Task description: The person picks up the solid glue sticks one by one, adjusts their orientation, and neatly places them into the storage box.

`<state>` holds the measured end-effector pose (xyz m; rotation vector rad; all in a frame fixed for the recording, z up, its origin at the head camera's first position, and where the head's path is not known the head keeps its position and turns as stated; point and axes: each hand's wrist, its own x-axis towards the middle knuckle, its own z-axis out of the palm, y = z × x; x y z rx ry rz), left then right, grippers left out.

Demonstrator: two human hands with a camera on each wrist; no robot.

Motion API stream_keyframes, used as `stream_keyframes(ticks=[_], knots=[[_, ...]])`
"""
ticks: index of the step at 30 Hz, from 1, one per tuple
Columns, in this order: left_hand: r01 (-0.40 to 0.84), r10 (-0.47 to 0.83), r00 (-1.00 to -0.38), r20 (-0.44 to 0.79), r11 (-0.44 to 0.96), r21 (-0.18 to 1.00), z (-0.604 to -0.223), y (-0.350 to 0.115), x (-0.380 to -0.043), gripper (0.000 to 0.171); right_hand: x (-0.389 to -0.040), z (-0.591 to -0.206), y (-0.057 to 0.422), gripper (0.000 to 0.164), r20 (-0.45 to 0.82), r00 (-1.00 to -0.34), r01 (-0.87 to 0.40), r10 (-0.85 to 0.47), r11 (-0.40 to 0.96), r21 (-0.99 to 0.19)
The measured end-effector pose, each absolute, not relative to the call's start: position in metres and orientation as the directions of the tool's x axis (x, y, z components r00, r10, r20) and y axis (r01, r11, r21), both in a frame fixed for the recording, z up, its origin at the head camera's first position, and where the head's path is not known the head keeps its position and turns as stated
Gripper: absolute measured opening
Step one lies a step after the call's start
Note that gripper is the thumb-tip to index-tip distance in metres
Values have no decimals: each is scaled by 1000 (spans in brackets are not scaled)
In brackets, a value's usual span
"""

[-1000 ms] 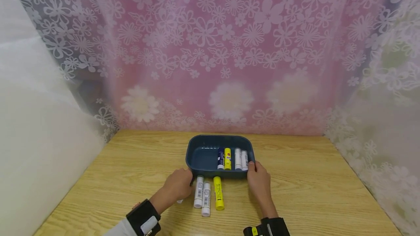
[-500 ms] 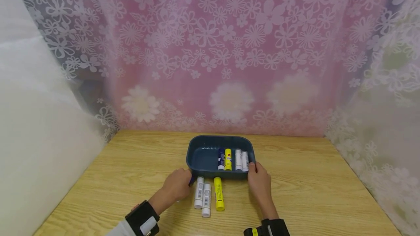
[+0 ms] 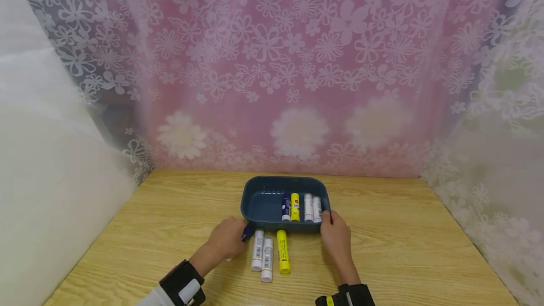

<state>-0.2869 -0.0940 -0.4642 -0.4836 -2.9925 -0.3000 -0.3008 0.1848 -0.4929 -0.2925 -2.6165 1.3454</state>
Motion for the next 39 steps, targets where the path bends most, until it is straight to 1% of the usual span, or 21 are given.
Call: stream_keyframes(ticks=[18,21,32,39], knots=[[293,275,-956,105,930,224,-463,-99,-289,18,-302,-494,185,46,70,-961,99,268,570,-816],[302,285,-953,103,922,243,-460,-100,-288,20,-302,-494,185,45,79,-961,93,267,577,-811],[338,346,-938,16,904,260,-433,-101,-287,22,-301,-495,185,46,74,-961,94,267,565,-820],[355,374,-926,-42,904,237,-406,-98,-289,25,-303,-497,185,45,80,-960,93,268,574,-814]])
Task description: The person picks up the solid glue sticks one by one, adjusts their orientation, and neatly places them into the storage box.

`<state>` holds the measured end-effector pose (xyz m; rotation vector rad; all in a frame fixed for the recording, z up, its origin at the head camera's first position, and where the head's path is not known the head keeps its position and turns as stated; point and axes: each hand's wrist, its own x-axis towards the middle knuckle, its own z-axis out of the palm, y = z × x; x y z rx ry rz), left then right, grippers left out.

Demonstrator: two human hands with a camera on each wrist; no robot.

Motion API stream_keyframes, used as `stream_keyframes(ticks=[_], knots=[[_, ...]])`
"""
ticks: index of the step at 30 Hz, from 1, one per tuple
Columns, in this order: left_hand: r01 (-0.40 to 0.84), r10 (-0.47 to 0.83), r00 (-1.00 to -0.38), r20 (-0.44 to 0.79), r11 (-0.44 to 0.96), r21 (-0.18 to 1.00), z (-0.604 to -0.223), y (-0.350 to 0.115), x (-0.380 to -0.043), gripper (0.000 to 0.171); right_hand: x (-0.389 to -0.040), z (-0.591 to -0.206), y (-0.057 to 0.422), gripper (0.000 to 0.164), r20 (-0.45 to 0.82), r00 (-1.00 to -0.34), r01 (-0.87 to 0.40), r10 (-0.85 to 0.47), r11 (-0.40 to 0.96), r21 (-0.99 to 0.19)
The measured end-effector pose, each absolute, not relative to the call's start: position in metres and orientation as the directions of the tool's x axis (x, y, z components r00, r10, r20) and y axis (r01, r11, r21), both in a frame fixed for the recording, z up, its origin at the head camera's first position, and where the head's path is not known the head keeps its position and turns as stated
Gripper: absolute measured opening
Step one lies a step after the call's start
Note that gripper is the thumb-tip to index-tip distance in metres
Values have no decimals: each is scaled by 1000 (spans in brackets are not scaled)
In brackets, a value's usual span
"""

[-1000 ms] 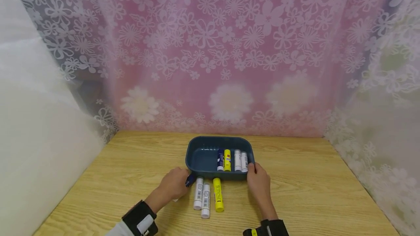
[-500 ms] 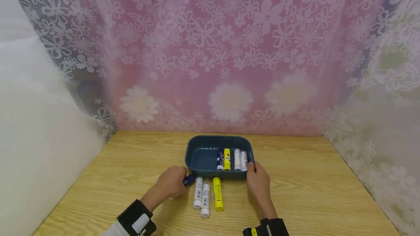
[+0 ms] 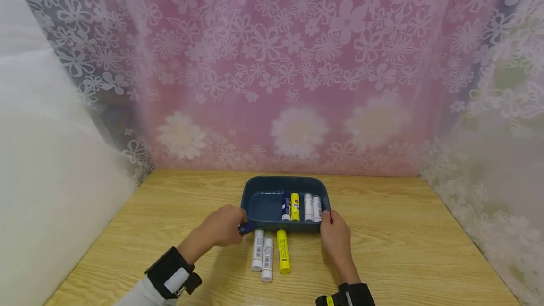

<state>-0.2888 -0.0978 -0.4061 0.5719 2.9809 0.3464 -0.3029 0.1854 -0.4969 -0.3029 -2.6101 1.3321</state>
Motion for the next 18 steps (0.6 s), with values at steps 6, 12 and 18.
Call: stream_keyframes(ticks=[6,12,18], knots=[[391,412,-910,-45,889,237,-386,-90,-291,18,-302,-496,185,45,70,-964,91,257,566,-819],[410,429,-902,-47,885,221,-367,-78,-300,17,-301,-495,185,46,74,-964,86,255,563,-822],[437,453,-891,-19,868,236,-352,-66,-317,26,-301,-496,186,45,84,-962,84,261,572,-816]])
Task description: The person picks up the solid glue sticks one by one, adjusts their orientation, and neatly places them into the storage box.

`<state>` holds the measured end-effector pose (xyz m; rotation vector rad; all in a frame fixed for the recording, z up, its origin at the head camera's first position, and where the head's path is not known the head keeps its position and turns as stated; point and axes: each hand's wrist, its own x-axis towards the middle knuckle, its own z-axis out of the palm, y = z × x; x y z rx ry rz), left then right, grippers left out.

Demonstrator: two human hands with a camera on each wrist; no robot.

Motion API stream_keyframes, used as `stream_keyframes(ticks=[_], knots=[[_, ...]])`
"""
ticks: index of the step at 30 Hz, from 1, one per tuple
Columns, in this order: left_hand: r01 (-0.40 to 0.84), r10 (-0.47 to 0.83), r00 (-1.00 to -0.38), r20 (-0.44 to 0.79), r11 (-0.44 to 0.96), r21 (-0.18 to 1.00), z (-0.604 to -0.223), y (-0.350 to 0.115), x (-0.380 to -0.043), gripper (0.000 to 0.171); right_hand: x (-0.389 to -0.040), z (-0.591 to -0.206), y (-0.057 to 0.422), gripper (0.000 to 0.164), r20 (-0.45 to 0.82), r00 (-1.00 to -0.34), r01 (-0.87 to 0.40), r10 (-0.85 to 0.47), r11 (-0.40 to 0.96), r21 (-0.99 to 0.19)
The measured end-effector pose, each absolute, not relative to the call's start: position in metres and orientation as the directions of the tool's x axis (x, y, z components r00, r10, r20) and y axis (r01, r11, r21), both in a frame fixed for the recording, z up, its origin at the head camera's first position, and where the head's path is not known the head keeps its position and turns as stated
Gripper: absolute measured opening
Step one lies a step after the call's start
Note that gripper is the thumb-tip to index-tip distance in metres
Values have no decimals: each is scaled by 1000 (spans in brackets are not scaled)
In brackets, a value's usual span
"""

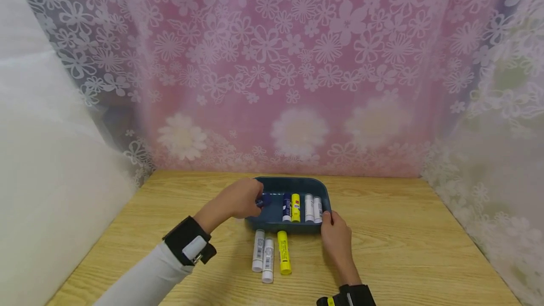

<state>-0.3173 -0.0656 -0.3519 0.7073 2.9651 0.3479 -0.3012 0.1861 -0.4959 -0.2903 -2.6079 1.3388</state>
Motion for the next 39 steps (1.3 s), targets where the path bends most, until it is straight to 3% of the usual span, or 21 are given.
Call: stream_keyframes(ticks=[13,20,35,39], knots=[[400,384,-915,122,825,399,-344,-49,-362,14,-301,-496,186,45,95,-963,74,254,582,-810],[297,257,-955,148,810,505,-352,-42,-378,24,-302,-497,187,44,114,-959,64,258,593,-803],[157,38,-980,194,749,644,-398,-19,-382,17,-301,-495,184,44,100,-963,65,252,574,-817],[90,-14,-990,142,711,698,-413,-14,-380,31,-302,-495,185,44,100,-960,72,260,578,-813]])
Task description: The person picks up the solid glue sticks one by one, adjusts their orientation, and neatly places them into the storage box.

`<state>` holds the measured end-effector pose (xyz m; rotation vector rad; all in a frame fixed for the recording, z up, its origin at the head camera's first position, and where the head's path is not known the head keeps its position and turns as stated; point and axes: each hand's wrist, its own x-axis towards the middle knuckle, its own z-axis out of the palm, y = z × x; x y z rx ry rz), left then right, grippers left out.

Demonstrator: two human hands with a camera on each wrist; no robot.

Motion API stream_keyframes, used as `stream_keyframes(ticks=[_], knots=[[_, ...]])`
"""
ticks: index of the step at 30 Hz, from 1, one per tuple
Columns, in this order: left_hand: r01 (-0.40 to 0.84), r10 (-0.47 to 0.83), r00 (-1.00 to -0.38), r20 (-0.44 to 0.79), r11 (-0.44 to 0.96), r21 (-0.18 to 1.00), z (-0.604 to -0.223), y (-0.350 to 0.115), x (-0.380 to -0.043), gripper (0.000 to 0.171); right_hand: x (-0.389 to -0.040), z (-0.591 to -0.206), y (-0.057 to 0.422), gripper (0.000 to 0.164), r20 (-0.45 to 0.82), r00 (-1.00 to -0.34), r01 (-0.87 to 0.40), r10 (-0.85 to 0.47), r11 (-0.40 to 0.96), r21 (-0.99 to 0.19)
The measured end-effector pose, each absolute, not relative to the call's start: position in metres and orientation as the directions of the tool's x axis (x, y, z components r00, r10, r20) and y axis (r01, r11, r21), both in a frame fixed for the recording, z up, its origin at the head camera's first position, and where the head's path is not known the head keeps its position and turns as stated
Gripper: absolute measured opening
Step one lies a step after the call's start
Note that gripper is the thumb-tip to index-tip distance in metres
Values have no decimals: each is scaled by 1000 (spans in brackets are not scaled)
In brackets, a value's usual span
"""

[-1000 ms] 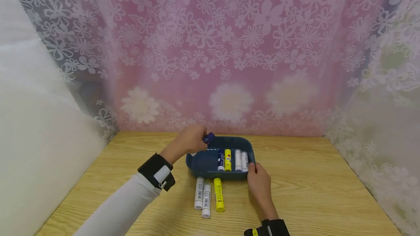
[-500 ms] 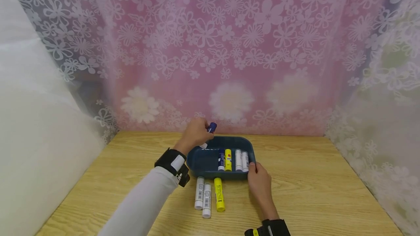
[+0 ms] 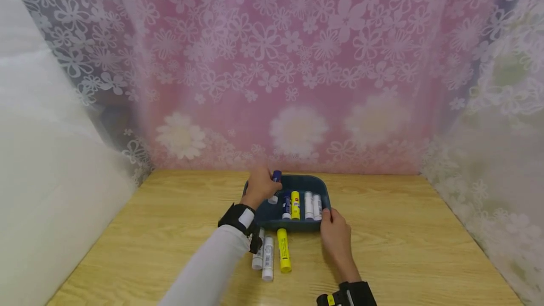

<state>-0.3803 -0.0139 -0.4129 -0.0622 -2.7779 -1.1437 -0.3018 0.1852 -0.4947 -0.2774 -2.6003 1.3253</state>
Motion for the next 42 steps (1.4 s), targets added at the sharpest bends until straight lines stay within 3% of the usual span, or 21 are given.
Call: stream_keyframes(ticks=[3,6,10,30,42], knots=[[25,-44,-996,78,706,708,-423,-11,-380,35,-303,-495,186,44,100,-960,72,262,574,-816],[-2,-47,-998,47,734,679,-433,-9,-381,28,-304,-494,186,45,100,-962,66,255,570,-819],[14,-29,-998,53,738,674,-440,-6,-380,21,-302,-494,187,44,104,-960,68,260,576,-814],[37,-55,-992,114,740,671,-457,2,-368,23,-300,-493,184,46,108,-958,66,267,567,-821],[2,-51,-997,58,735,678,-470,5,-371,22,-303,-497,185,46,97,-958,80,270,575,-814]])
